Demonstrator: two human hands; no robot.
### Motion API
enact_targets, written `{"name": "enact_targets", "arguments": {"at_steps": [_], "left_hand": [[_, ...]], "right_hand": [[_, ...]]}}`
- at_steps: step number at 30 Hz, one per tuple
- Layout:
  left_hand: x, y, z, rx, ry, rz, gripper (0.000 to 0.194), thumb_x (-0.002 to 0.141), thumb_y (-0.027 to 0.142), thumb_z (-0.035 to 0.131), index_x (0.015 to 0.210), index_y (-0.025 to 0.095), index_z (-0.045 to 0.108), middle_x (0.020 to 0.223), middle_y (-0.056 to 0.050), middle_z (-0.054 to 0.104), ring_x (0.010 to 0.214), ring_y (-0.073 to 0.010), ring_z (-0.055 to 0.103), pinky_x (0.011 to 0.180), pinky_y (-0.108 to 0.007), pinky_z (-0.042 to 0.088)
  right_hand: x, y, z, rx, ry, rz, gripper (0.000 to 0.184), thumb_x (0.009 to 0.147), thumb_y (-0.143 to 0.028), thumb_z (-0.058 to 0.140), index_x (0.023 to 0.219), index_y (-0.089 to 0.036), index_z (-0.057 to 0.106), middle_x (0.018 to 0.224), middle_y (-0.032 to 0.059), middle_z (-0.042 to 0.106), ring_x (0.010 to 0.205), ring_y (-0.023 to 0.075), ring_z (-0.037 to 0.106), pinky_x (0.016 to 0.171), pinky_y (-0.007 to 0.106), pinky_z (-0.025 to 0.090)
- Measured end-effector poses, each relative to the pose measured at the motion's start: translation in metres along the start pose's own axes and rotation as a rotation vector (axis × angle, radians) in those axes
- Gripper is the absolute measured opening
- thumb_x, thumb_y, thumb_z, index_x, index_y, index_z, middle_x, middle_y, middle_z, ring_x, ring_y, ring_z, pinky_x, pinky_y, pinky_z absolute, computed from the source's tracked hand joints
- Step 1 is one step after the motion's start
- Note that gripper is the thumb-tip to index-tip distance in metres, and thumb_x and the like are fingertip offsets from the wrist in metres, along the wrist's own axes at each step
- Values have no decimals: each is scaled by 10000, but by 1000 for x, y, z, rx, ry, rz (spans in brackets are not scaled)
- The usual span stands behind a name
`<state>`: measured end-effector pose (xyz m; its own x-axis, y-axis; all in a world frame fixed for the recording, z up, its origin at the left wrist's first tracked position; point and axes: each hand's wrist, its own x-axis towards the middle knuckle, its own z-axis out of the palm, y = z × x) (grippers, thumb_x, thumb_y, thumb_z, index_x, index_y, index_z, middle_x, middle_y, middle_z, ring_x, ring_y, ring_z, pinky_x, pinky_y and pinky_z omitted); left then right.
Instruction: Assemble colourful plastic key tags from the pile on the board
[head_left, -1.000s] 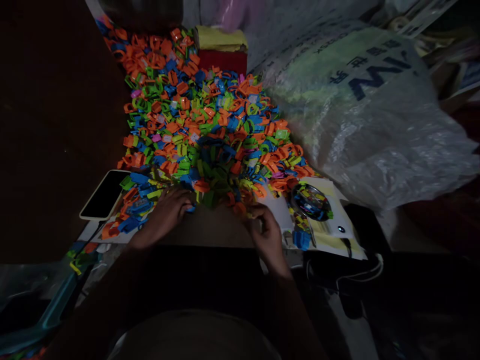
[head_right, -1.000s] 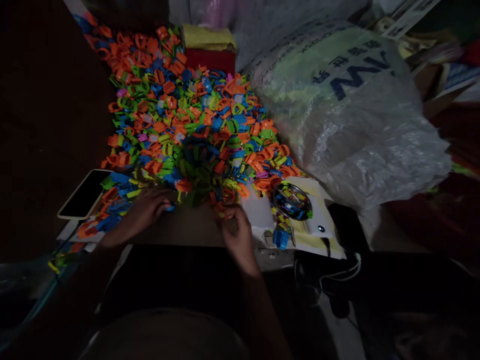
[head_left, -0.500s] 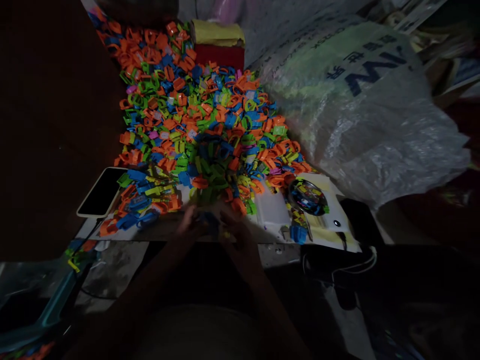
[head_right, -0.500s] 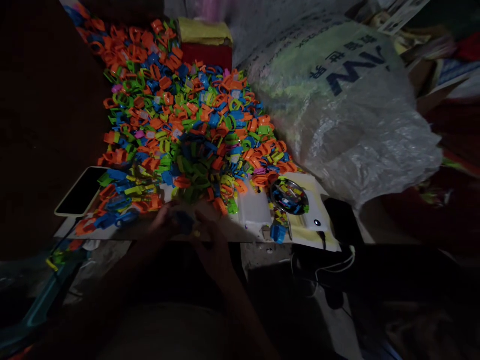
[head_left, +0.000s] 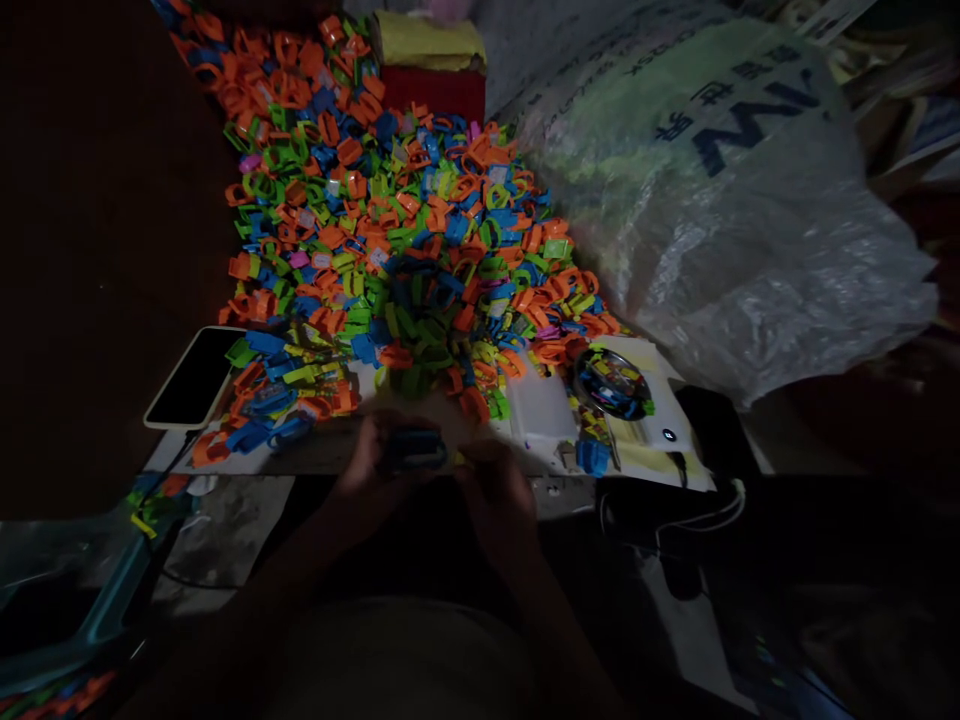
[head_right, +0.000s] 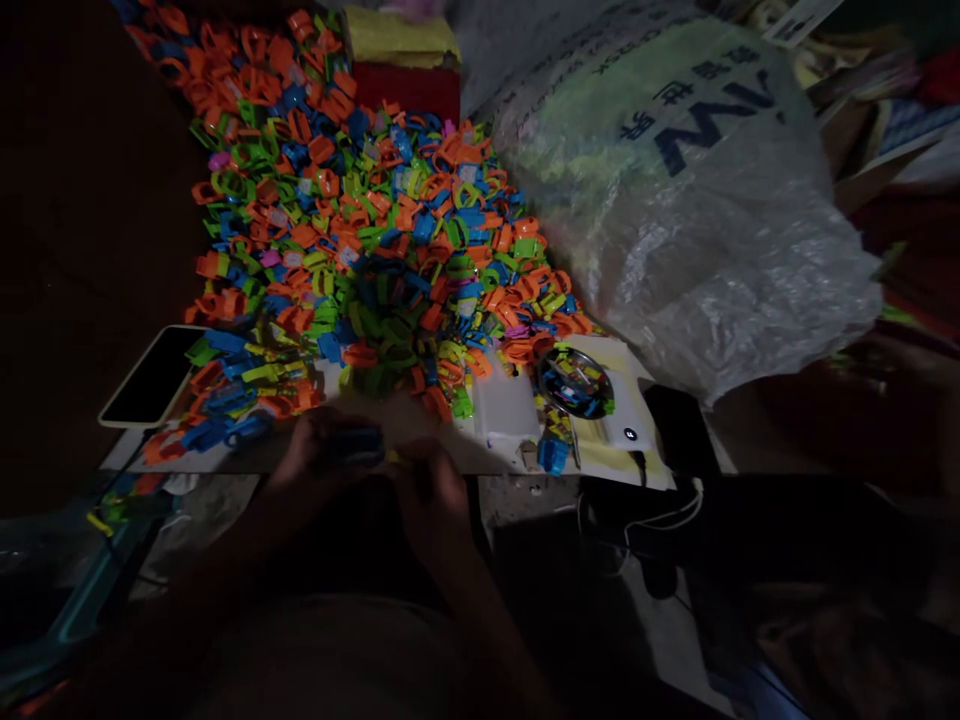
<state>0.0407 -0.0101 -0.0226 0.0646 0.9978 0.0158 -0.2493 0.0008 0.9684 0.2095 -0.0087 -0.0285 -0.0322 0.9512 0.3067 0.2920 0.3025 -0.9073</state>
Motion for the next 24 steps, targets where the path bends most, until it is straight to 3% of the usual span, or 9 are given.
{"name": "enact_targets", "arguments": {"at_steps": [5, 8, 11, 19, 24], "left_hand": [[-4, -2, -1, 157, -19, 78, 448, 814, 136, 663, 1135, 279, 385, 1204, -35, 548, 1094, -156, 572, 935, -324, 473], [-6, -2, 0, 211, -48, 130, 445, 825, 129, 643, 1157, 279, 389, 1205, -42, 538, 1101, -165, 560, 938, -333, 469], [-6, -4, 1, 257, -34, 175, 443, 822, 145, 654, 1159, 282, 402, 1180, -34, 547, 1074, -159, 563, 910, -316, 478], [-6, -3, 3, 285, 70, 78, 352, 834, 221, 643, 1121, 264, 444, 1142, -30, 584, 1012, -155, 596, 876, -310, 493], [-10, 0, 9, 285, 126, 24, 312, 823, 221, 646, 1086, 232, 478, 1113, -52, 613, 1000, -177, 619, 861, -326, 515]], "right_hand": [[1, -5, 0, -138, 23, -76, 85, 830, -203, 614, 905, -226, 581, 830, -3, 666, 761, 139, 644, 673, 239, 522], [-1, -5, 2, -172, 64, -103, 134, 823, -180, 636, 918, -239, 561, 898, -1, 659, 819, 141, 641, 715, 246, 520], [-2, -4, 3, -196, 20, -168, 151, 844, -154, 605, 949, -247, 546, 973, 15, 655, 877, 148, 636, 748, 263, 519], [-5, -5, 7, -376, -76, -255, 163, 887, -127, 490, 1009, -228, 531, 938, 53, 637, 876, 191, 612, 737, 315, 522], [-9, -11, 10, -455, -72, -296, 171, 891, -170, 505, 1058, -206, 519, 946, 70, 638, 880, 209, 605, 746, 334, 525]]}}
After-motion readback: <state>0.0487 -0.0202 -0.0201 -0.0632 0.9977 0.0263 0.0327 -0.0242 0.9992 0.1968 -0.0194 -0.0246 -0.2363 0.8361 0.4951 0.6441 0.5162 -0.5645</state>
